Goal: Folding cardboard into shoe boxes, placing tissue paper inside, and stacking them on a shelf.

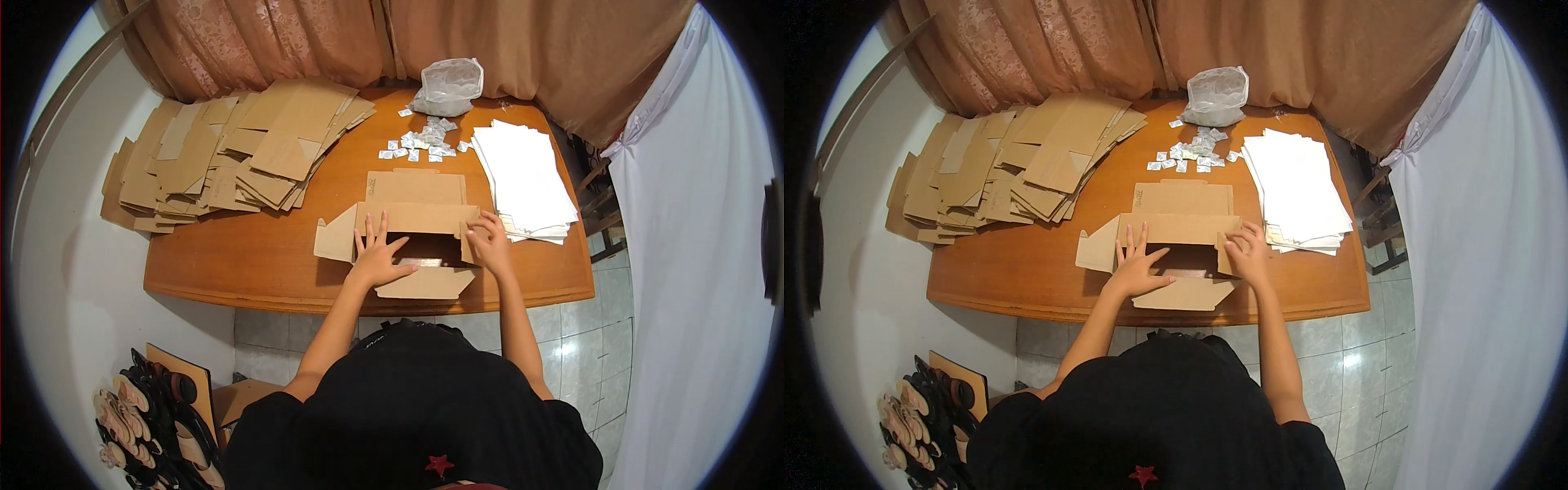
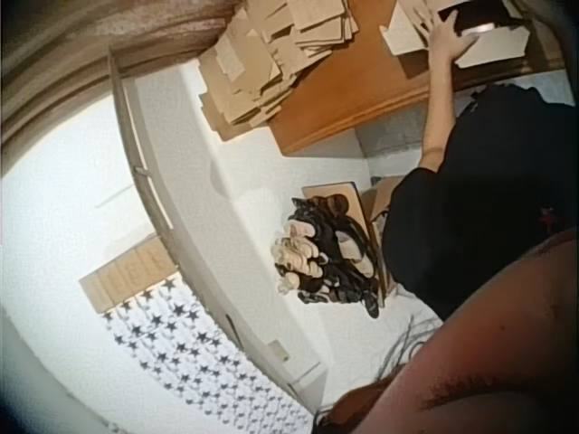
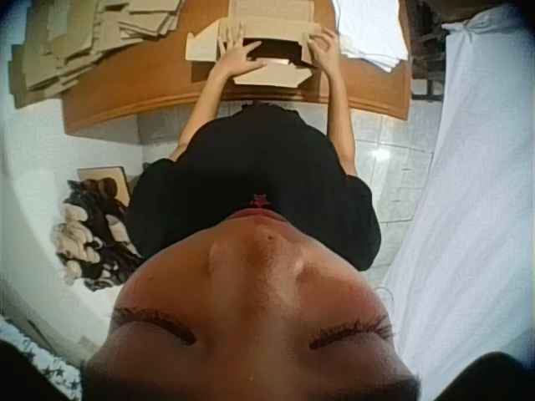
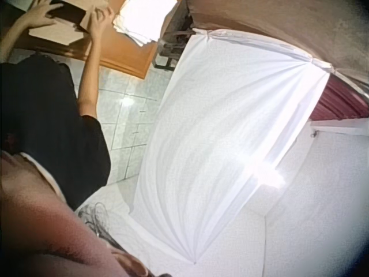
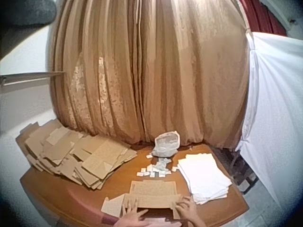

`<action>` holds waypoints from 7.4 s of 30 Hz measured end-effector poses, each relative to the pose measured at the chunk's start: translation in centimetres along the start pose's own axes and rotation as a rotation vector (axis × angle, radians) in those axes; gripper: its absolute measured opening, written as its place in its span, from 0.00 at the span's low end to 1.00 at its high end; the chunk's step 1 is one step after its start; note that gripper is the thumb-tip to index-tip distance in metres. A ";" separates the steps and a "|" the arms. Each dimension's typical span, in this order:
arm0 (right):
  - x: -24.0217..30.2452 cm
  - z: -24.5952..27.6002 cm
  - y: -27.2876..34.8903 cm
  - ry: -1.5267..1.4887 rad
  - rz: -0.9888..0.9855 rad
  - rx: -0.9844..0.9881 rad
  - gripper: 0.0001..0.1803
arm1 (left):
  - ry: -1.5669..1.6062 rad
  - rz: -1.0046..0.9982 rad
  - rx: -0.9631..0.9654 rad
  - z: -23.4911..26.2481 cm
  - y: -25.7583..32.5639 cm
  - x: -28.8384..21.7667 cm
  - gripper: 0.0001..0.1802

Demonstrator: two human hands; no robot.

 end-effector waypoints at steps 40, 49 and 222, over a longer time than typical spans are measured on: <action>2.6 -5.0 -1.6 0.635 0.065 -0.058 0.46 | 0.389 -0.184 -0.451 3.1 3.8 1.1 0.24; 3.0 -4.9 -1.4 0.681 0.034 -0.054 0.46 | 0.195 -0.111 -0.198 1.9 3.1 1.4 0.29; 7.0 1.6 -2.7 0.031 0.433 -0.075 0.08 | 1.054 0.271 -0.504 3.6 -9.4 1.3 0.18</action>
Point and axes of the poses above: each hand's wrist, its own y-axis away from the middle knuckle, its own z-axis out of the back of the hand, x = y × z, the point moved 4 cm from there along -y, towards the middle knuckle, and after that the axes turned 9 degrees about -z, right-handed, at the moved point
